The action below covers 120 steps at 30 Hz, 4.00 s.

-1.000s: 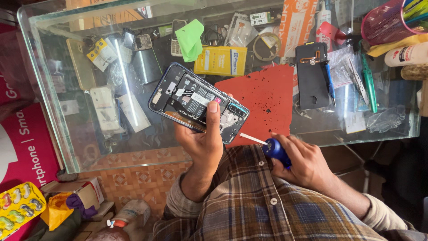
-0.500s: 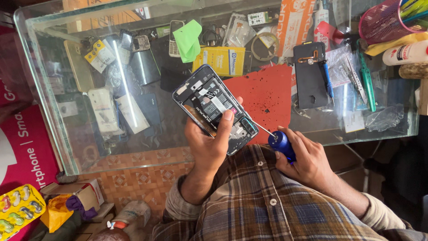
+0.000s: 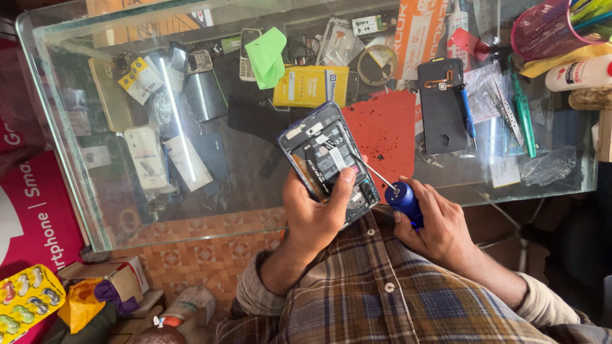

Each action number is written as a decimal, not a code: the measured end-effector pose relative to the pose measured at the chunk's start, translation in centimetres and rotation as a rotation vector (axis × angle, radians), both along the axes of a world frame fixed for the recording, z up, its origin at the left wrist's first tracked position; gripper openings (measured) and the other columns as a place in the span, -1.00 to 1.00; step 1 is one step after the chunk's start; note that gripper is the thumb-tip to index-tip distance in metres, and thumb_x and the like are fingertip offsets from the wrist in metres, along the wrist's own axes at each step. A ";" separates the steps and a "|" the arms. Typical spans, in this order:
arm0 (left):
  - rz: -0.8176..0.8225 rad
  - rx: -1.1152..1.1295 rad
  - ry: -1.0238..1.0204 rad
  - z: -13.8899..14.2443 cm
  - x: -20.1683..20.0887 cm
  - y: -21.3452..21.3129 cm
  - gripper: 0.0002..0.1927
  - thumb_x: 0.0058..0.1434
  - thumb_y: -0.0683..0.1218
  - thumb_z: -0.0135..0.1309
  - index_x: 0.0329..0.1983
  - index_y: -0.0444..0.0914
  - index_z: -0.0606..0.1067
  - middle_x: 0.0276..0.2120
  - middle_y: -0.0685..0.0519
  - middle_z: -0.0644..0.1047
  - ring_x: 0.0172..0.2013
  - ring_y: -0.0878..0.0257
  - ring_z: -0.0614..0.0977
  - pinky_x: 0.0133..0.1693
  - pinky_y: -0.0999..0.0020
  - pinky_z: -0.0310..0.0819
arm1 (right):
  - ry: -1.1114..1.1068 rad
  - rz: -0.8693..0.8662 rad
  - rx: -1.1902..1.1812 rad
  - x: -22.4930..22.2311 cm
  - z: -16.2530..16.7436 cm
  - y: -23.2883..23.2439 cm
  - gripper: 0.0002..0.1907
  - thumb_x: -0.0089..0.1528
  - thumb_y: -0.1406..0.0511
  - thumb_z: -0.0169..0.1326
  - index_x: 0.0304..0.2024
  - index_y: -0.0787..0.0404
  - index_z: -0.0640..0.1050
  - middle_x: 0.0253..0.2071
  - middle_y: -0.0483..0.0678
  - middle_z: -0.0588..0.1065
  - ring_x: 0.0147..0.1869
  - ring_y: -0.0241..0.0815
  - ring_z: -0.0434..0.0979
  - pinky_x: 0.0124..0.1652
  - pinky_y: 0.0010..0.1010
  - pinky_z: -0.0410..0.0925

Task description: The person holds an opened smartphone on their lap and uses a blue-handled screwdriver to unscrew screws from its internal frame, repositioning the phone repeatedly to reach different screws. They then pick up a red and white adhesive bottle and apply glue along the phone's edge before handling the bottle again.

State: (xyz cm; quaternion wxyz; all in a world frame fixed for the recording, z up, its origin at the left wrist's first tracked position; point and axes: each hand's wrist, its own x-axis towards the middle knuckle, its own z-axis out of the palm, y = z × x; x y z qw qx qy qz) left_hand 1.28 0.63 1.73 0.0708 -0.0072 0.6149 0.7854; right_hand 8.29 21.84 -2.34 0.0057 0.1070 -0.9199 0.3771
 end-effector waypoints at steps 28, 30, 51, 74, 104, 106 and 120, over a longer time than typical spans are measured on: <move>-0.101 -0.081 0.022 0.4 0.6 0.0 -0.81 0.40 -0.24 0.12 0.04 -0.39 0.46 -0.16 -0.02 0.65 -0.19 0.37 0.67 -0.15 0.46 0.59 | 0.018 -0.060 -0.007 0.3 -0.4 -0.2 -0.42 0.13 0.35 0.16 0.18 0.43 0.37 -0.13 0.20 0.52 -0.21 0.14 0.62 -0.26 -0.17 0.48; -0.112 -0.083 0.040 0.3 0.7 0.0 -0.81 0.41 -0.24 0.12 0.04 -0.39 0.47 -0.16 -0.02 0.65 -0.19 0.37 0.66 -0.16 0.45 0.58 | 0.033 -0.066 -0.008 0.2 -0.3 -0.2 -0.42 0.14 0.35 0.15 0.19 0.43 0.37 -0.11 0.21 0.52 -0.19 0.14 0.62 -0.24 -0.18 0.48; -0.161 -0.111 -0.001 0.4 1.0 0.5 -0.81 0.39 -0.21 0.12 0.01 -0.40 0.48 -0.19 -0.02 0.67 -0.21 0.34 0.71 -0.18 0.42 0.62 | 0.009 -0.130 0.001 0.0 -0.7 -0.4 -0.45 0.15 0.35 0.13 0.18 0.41 0.38 -0.13 0.18 0.54 -0.22 0.13 0.62 -0.26 -0.17 0.47; -0.178 -0.168 0.027 -0.1 1.6 0.8 -0.78 0.36 -0.20 0.16 0.01 -0.37 0.46 -0.23 0.02 0.64 -0.26 0.34 0.67 -0.20 0.41 0.58 | 0.014 -0.193 -0.027 -0.4 -0.3 -0.3 -0.48 0.18 0.37 0.13 0.20 0.38 0.39 -0.04 0.20 0.55 -0.09 0.18 0.64 -0.14 -0.17 0.49; -0.130 0.049 0.047 -2.2 2.1 2.0 -0.75 0.41 -0.24 0.09 0.10 -0.41 0.41 -0.09 -0.10 0.63 -0.09 0.23 0.69 -0.05 0.36 0.61 | -0.071 -0.200 -0.064 -0.1 -1.1 -0.1 -0.45 0.18 0.33 0.14 0.20 0.38 0.39 -0.10 0.22 0.56 -0.11 0.21 0.64 -0.15 -0.15 0.49; -0.148 0.254 -0.055 -2.6 1.6 1.9 -0.71 0.44 -0.21 0.06 0.15 -0.43 0.39 -0.02 -0.14 0.62 -0.02 0.17 0.69 0.03 0.30 0.63 | -0.093 -0.211 -0.071 -0.2 -1.1 0.0 -0.46 0.18 0.32 0.15 0.20 0.37 0.39 -0.13 0.21 0.57 -0.13 0.19 0.65 -0.17 -0.17 0.49; 0.112 0.488 -0.095 -2.9 -2.6 0.3 -0.27 0.37 -0.29 0.06 0.52 -0.09 0.06 0.18 -0.24 0.40 -0.06 -0.13 0.67 0.01 -0.05 0.65 | -0.066 -0.040 -0.026 -1.1 -0.1 0.0 -0.40 0.15 0.33 0.16 0.23 0.35 0.35 -0.19 0.18 0.51 -0.26 0.18 0.59 -0.29 -0.13 0.46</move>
